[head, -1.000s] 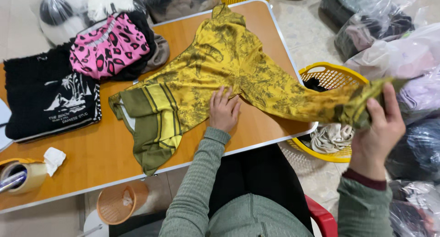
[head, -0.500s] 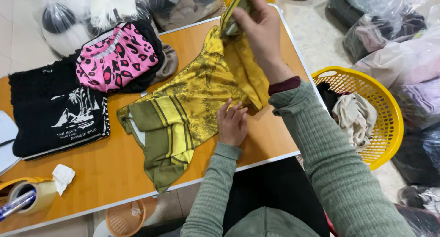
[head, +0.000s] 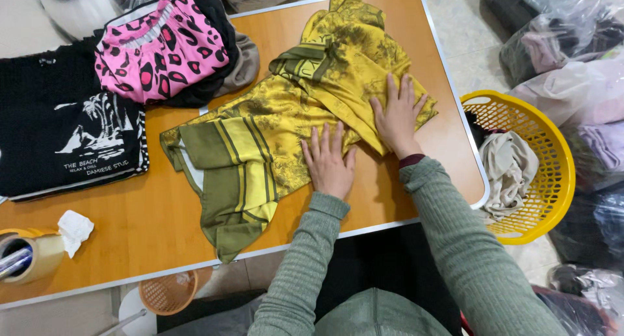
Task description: The person folds a yellow patterned long-sleeve shirt on a wooden table. They smooth the fabric, align the sleeves, and fold the garment into a compact rectangle. The shirt remains on the table at the end of the clip.
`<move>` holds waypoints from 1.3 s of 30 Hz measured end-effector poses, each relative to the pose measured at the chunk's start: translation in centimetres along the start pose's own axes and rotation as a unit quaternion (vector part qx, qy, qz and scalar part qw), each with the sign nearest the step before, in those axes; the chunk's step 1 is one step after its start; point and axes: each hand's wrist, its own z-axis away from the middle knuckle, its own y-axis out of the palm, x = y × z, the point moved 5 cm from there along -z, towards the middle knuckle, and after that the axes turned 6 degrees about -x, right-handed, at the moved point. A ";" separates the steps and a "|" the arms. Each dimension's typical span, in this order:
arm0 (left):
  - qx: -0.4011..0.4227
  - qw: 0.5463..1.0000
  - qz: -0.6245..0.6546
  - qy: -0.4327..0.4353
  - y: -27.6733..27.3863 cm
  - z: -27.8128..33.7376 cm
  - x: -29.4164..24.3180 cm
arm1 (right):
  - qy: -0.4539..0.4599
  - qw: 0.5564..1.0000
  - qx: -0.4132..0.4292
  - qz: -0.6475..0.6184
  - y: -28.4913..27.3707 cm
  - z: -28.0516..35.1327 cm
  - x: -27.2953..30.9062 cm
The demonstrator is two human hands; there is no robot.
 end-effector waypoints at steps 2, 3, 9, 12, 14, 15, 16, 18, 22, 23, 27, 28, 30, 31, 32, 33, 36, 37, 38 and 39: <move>0.039 0.998 0.045 -0.033 0.4 0.5 0.4 | -0.002 1.000 -0.001 0.028 0.5 0.9 -0.6; 0.057 0.995 0.068 -0.049 0.7 0.6 0.4 | 0.004 0.999 0.005 0.034 0.6 1.2 -0.8; 0.124 0.987 0.083 -0.062 0.5 1.6 1.8 | 0.050 0.997 0.023 0.060 -1.3 5.2 -2.0; 0.125 0.983 0.131 -0.017 -1.5 3.6 1.9 | 0.081 0.994 0.065 0.018 -3.6 9.2 -2.3; 0.149 0.973 0.173 0.031 -3.6 5.4 2.4 | 0.081 0.992 0.095 0.000 -6.0 12.7 -2.1; 0.163 0.966 0.193 0.055 -4.9 6.4 2.8 | 0.070 0.992 0.105 0.006 -7.5 14.4 -1.7; 0.184 0.958 0.210 0.064 -6.2 7.0 3.3 | 0.057 0.992 0.113 0.011 -9.0 15.6 -1.1; 0.224 0.940 0.243 0.082 -8.9 8.0 4.0 | 0.091 0.976 0.191 0.055 -11.9 18.1 -0.7; 0.246 0.935 0.249 0.054 -13.4 8.5 5.6 | 0.055 0.986 0.123 0.097 -14.8 16.7 0.9; 0.246 0.937 0.240 0.057 -14.0 8.5 5.9 | 0.055 0.990 0.105 0.082 -14.6 15.8 1.2; 0.148 0.968 0.201 -0.032 -12.9 7.3 7.2 | -0.022 0.999 0.033 -0.025 -11.4 11.1 1.5; 0.147 0.971 0.182 -0.045 -11.8 7.0 7.4 | -0.073 0.997 0.022 -0.009 -10.1 10.0 1.7; 0.146 0.976 0.147 -0.070 -9.1 5.7 8.0 | -0.172 0.985 0.001 0.027 -7.6 8.2 2.0; 0.163 0.979 0.108 -0.060 -7.7 4.8 8.2 | -0.157 0.987 0.010 0.019 -6.6 7.8 1.4; 0.182 0.979 0.071 -0.051 -6.3 4.1 8.2 | -0.141 0.990 0.021 0.012 -5.8 7.7 0.6; 0.200 0.978 0.034 -0.043 -5.2 3.7 8.2 | -0.125 0.992 0.031 0.005 -5.1 7.7 -0.1; 0.238 0.969 -0.073 -0.013 -3.6 3.2 8.0 | -0.072 0.996 0.026 0.033 -4.5 8.0 -2.5; 0.239 0.969 -0.067 -0.012 -3.3 2.9 7.9 | -0.068 0.997 0.027 0.031 -4.5 8.2 -3.0; 0.241 0.968 -0.062 -0.011 -3.1 2.6 8.0 | -0.063 0.997 0.027 0.029 -4.6 8.2 -3.3; 0.243 0.968 -0.057 -0.010 -2.9 2.6 7.9 | -0.058 0.998 0.027 0.026 -4.8 8.3 -3.5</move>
